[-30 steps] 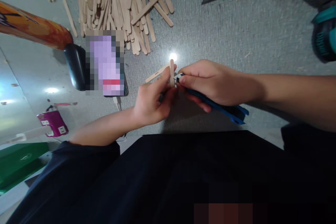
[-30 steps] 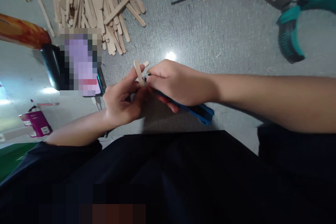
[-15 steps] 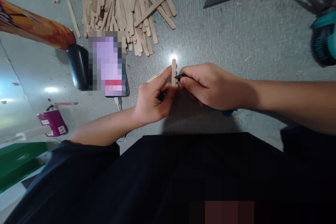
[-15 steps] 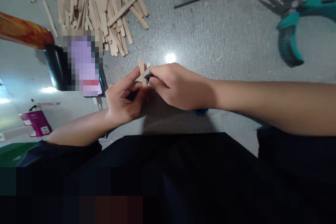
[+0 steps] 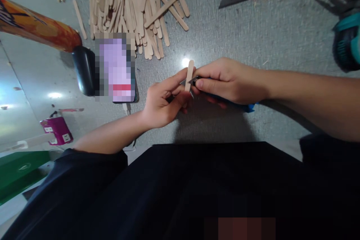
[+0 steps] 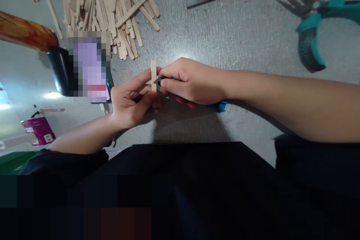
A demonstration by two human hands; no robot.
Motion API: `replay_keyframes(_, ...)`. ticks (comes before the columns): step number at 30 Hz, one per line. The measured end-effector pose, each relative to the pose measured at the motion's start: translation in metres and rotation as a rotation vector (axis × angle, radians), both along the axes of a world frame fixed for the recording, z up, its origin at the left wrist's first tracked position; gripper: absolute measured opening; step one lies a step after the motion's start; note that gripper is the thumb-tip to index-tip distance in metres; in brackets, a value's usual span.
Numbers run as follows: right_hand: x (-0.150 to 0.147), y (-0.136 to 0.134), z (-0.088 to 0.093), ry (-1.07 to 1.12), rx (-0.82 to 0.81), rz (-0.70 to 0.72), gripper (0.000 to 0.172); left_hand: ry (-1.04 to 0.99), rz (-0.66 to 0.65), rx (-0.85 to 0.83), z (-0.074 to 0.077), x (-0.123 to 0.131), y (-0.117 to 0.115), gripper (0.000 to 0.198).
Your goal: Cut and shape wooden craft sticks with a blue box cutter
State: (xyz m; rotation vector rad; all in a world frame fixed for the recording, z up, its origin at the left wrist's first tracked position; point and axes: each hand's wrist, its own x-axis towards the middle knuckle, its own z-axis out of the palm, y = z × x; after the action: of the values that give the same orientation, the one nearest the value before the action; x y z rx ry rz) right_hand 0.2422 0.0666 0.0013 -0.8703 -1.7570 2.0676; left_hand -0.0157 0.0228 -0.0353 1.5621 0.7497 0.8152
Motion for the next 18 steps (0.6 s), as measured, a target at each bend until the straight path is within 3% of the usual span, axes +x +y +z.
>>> replay_keyframes(4, 0.0001, 0.001, 0.0, 0.004, 0.002, 0.01, 0.03, -0.09, -0.032, 0.041, 0.0044, 0.0039, 0.001, 0.056)
replay_keyframes(12, 0.0022, -0.0006, -0.0033, 0.014, 0.064, 0.084, 0.029, -0.011, 0.032, -0.001, -0.0041, 0.0017, -0.0034, 0.057)
replay_keyframes(18, -0.0012, -0.0041, -0.0025, 0.012, 0.038, -0.014, 0.029, -0.011, 0.079, -0.017, -0.0037, 0.0022, -0.0032, 0.058)
